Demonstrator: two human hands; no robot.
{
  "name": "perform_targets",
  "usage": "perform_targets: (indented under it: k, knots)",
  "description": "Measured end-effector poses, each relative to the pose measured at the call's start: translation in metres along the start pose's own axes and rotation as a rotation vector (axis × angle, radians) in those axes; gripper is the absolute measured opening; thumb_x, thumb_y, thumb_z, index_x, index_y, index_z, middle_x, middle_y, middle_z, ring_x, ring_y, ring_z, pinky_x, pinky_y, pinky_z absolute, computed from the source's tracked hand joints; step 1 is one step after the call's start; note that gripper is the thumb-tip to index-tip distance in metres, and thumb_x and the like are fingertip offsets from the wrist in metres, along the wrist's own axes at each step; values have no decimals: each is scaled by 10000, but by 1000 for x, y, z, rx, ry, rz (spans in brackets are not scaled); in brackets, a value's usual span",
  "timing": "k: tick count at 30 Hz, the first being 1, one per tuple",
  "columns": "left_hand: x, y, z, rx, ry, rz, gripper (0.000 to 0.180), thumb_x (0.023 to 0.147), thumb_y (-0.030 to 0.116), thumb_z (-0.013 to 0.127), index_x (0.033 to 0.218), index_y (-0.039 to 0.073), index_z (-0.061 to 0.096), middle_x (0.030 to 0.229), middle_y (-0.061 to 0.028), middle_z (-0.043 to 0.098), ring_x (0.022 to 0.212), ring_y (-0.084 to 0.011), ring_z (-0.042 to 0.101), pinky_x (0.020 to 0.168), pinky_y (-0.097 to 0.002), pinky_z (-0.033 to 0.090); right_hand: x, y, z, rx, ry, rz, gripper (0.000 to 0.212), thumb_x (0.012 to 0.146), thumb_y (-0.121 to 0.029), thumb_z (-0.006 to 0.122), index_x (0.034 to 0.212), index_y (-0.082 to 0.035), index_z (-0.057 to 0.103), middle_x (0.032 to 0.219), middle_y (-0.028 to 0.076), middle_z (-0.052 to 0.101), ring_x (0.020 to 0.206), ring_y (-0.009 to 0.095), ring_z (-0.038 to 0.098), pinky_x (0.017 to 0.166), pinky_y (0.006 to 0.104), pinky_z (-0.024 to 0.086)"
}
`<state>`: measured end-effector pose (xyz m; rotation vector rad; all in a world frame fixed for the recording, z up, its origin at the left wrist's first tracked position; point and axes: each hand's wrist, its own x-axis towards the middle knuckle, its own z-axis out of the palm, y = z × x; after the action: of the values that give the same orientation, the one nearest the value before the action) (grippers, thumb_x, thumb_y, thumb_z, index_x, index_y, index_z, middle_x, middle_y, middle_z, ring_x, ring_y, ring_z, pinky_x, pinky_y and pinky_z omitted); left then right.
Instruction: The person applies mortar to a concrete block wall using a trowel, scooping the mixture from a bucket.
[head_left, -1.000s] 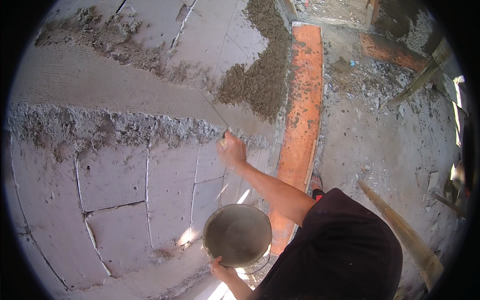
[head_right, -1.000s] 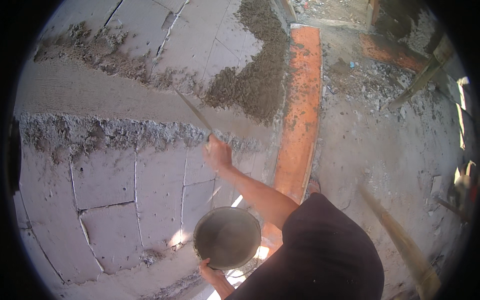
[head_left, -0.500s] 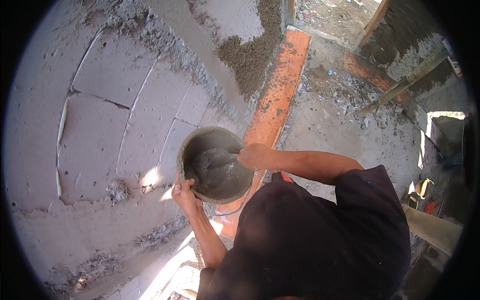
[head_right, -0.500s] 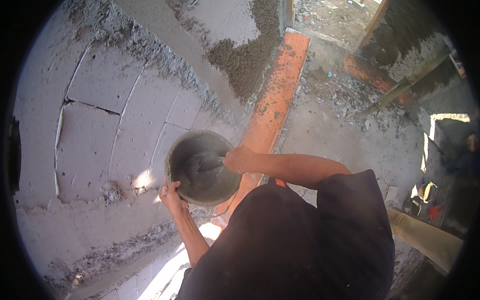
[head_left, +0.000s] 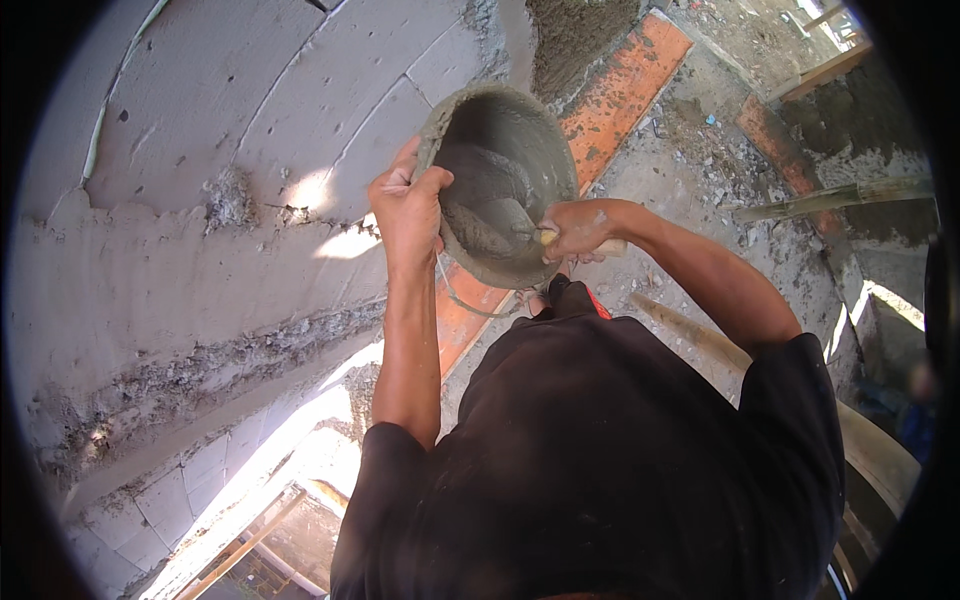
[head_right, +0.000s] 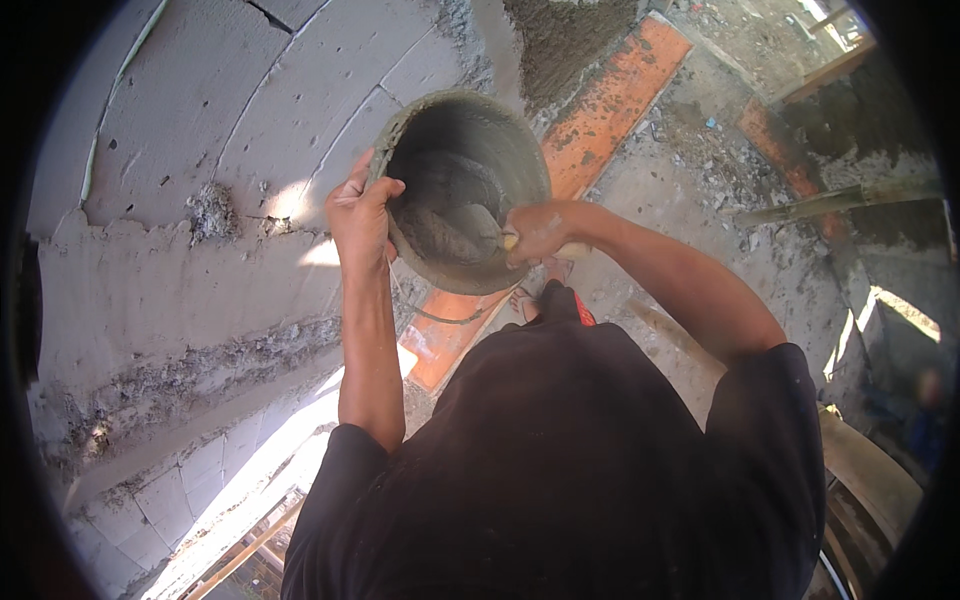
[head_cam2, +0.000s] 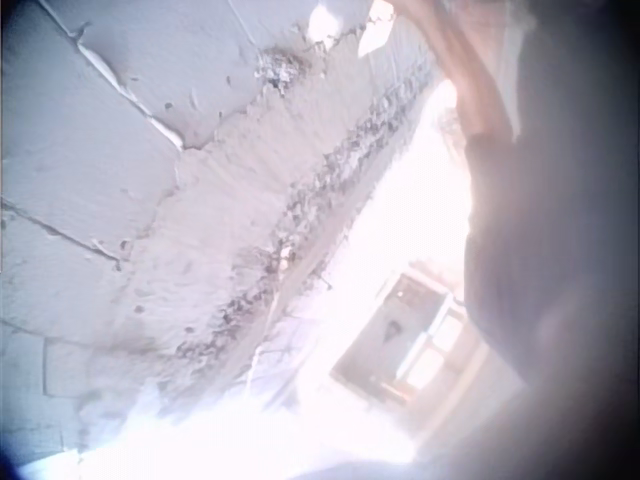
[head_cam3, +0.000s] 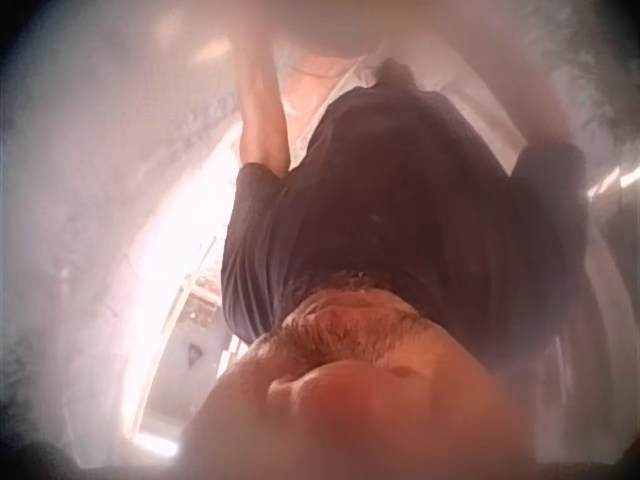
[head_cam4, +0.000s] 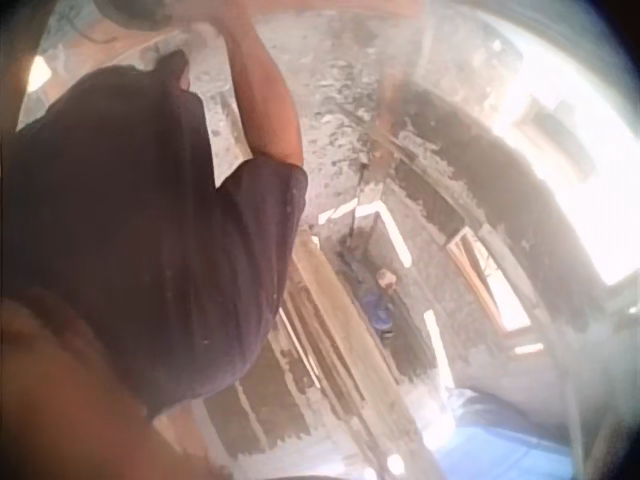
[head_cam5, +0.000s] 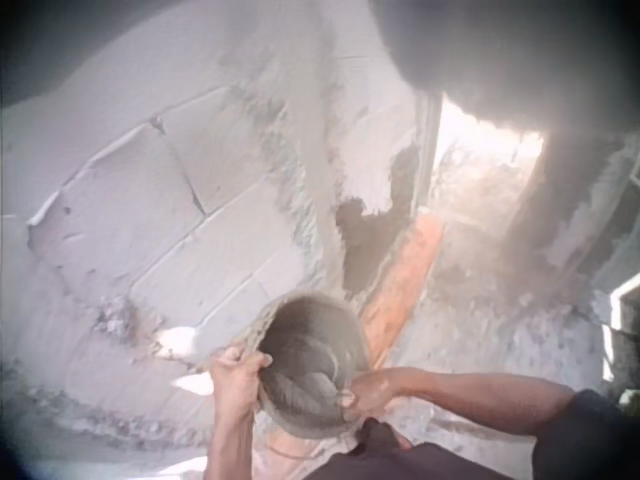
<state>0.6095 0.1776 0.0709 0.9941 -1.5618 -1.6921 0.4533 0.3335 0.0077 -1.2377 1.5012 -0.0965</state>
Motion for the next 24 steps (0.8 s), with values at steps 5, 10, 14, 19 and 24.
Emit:
perform_targets:
  k: [5, 10, 14, 19, 24]
  knots:
    - [-18, -12, -36, -56, 46, -16, 227, 696, -47, 604, 882, -135, 701, 1362, -245, 552, 897, -182, 657, 720, -249, 511, -35, 4, 33, 906, -192, -135, 164, 913, -144, 611, 823, -35, 528, 599, 5, 460, 444, 85, 445, 376, 262, 348]
    - [-22, -26, -53, -86, 122, -49, 208, 687, -53, 607, 855, -128, 704, 1379, -281, 521, 1028, -210, 639, 786, -271, 506, -24, 12, 48, 912, -186, 7, 148, 905, -132, 614, 824, -41, 529, 598, -3, 451, 445, 79, 426, 376, 262, 331]
    - [-25, -30, -42, -43, 137, -19, 411, 702, -50, 601, 1102, -139, 622, 1148, -190, 612, 857, -155, 624, 721, -253, 501, -23, 17, 63, 985, -128, -33, 146, 898, -137, 623, 852, -31, 535, 599, 2, 463, 443, 84, 429, 387, 268, 346]
    - [-19, -32, -26, 6, 126, -18, 582, 711, -19, 604, 1284, -116, 569, 924, -88, 693, 672, -97, 593, 532, -213, 461, -16, 12, 85, 1061, 71, -109, 164, 904, -137, 636, 826, -11, 565, 583, 0, 459, 433, 92, 442, 369, 277, 342]
    - [-9, -38, -2, -47, 189, -61, 566, 700, -71, 573, 1260, -150, 556, 1057, -143, 672, 803, -164, 614, 671, -260, 468, -28, 28, 83, 1298, 81, -165, 176, 908, -140, 638, 860, -39, 502, 627, 4, 466, 453, 88, 451, 383, 264, 363]
